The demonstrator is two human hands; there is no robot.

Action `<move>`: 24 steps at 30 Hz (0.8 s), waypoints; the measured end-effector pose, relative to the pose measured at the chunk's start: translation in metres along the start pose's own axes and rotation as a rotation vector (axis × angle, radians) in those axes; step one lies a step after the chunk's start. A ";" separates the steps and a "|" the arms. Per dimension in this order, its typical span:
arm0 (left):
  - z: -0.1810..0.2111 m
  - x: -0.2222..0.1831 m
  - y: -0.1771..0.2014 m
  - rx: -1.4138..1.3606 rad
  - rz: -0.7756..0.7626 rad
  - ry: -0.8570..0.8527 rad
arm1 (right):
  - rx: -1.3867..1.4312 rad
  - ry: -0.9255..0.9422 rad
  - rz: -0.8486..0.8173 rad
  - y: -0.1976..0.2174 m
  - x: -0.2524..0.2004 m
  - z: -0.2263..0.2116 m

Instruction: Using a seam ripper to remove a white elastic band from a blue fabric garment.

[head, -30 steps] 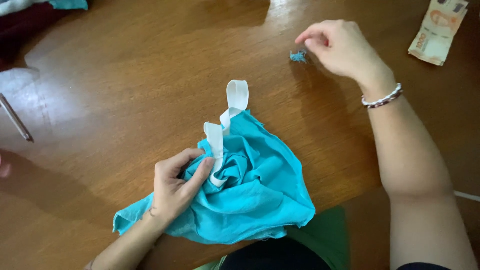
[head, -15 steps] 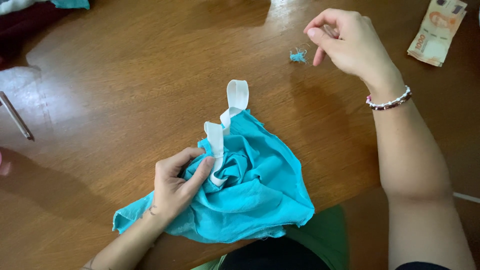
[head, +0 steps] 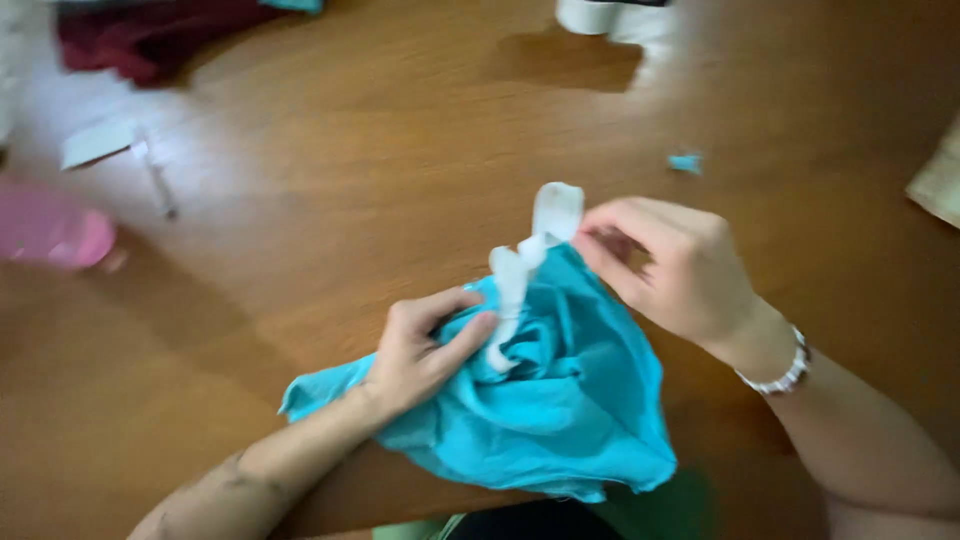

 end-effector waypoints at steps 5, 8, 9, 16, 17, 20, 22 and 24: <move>0.001 -0.001 0.005 -0.057 0.038 0.000 | 0.133 0.007 0.061 -0.004 -0.006 -0.032; -0.004 -0.004 0.002 -0.198 0.059 0.025 | 0.432 -0.170 0.084 -0.018 -0.022 -0.031; -0.007 -0.004 0.001 -0.308 0.063 0.031 | 0.658 -0.282 0.099 -0.027 -0.028 -0.025; -0.037 -0.013 -0.024 -0.750 0.036 0.250 | 1.139 -0.467 0.131 -0.072 -0.044 -0.006; -0.039 -0.015 -0.030 -0.837 0.000 0.265 | 1.240 -0.496 0.160 -0.076 -0.049 -0.002; -0.040 -0.018 -0.037 -0.963 -0.046 0.269 | 1.312 -0.514 0.197 -0.082 -0.059 0.004; -0.037 -0.020 -0.038 -0.992 -0.055 0.253 | 1.288 -0.494 0.206 -0.083 -0.067 0.007; -0.033 -0.023 -0.041 -1.058 -0.064 0.244 | 1.170 -0.409 0.228 -0.078 -0.073 0.007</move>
Point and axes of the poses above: each hand's wrist, its own x-axis towards the middle knuckle, its own y-axis out of the back of the hand, z = x × y, the point moved 8 cm from there along x, towards the middle knuckle, and after that the axes turned 8 degrees about x, right-handed, at the moved point
